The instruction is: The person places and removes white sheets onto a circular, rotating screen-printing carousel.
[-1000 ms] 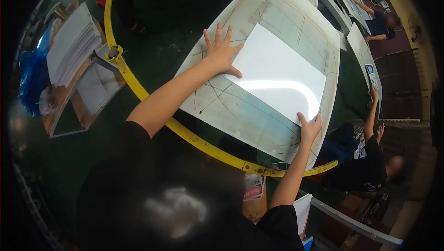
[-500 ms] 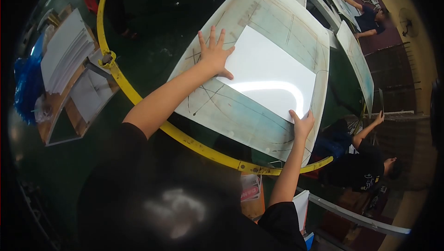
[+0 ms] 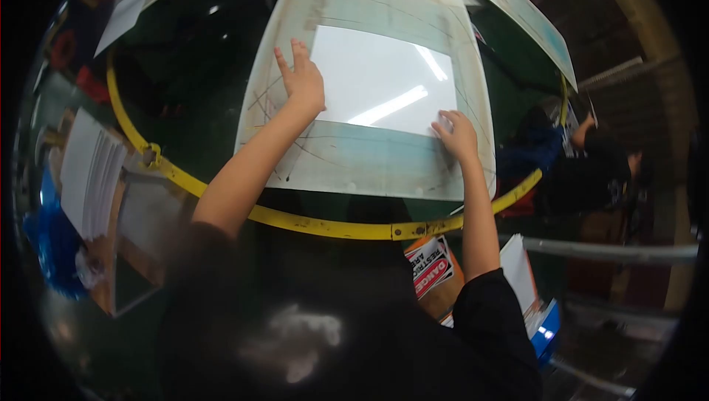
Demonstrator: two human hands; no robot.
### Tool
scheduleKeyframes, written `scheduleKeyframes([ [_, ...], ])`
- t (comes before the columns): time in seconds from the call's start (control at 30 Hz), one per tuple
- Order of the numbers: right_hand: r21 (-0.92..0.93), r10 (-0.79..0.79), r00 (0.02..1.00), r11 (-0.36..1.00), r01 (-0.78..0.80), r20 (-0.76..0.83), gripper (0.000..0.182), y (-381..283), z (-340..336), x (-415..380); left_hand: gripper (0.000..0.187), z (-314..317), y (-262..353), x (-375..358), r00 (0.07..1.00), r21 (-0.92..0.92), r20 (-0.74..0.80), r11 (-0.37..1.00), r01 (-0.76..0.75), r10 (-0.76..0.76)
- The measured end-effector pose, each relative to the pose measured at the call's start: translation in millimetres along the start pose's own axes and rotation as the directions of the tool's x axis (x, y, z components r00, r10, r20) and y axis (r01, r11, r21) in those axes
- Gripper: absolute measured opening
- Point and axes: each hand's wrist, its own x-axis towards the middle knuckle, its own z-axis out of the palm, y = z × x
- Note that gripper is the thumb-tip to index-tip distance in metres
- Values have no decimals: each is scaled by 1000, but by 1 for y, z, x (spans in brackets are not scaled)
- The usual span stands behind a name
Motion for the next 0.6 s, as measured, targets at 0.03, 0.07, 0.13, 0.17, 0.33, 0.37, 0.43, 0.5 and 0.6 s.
scheduleKeyframes([
  [0.03, 106, 41, 998, 993, -45, 41, 43, 8, -2, -7, 90, 6, 7, 0, 995, 80, -92, 996, 31, -23],
  [0.07, 139, -11, 1000, 990, 12, -11, 45, 7, -10, -22, 83, 3, 9, -9, 983, -25, -181, 1000, 13, -18],
  [0.13, 182, -110, 985, 974, 134, -134, 48, 6, -28, -58, 61, -2, 7, -45, 936, -296, -351, 949, -106, -5],
  [0.17, 32, -159, 979, 986, 164, -129, 50, 18, -35, -87, 66, -11, 1, -72, 929, -472, -370, 862, -186, -1],
  [0.33, -159, 81, 990, 985, -62, 116, 59, 36, -106, -249, 27, 38, -8, -207, 872, -841, -468, 375, -390, -142],
  [0.37, -145, 232, 939, 969, -200, 255, 75, 52, -110, -280, 20, 38, -8, -234, 950, -943, -296, 187, -274, -100],
  [0.43, -289, 453, 846, 881, -375, 282, 95, 43, -120, -333, 20, 52, -1, -276, 974, -963, -222, 163, -214, -33],
  [0.5, -437, 656, 668, 745, -503, 351, 110, 75, -100, -381, 27, 70, 13, -304, 977, -971, -191, 125, -202, 94],
  [0.6, -256, 663, 691, 749, -611, 290, 97, 101, -85, -421, 30, 34, 25, -313, 947, -967, -190, 116, -226, 258],
])
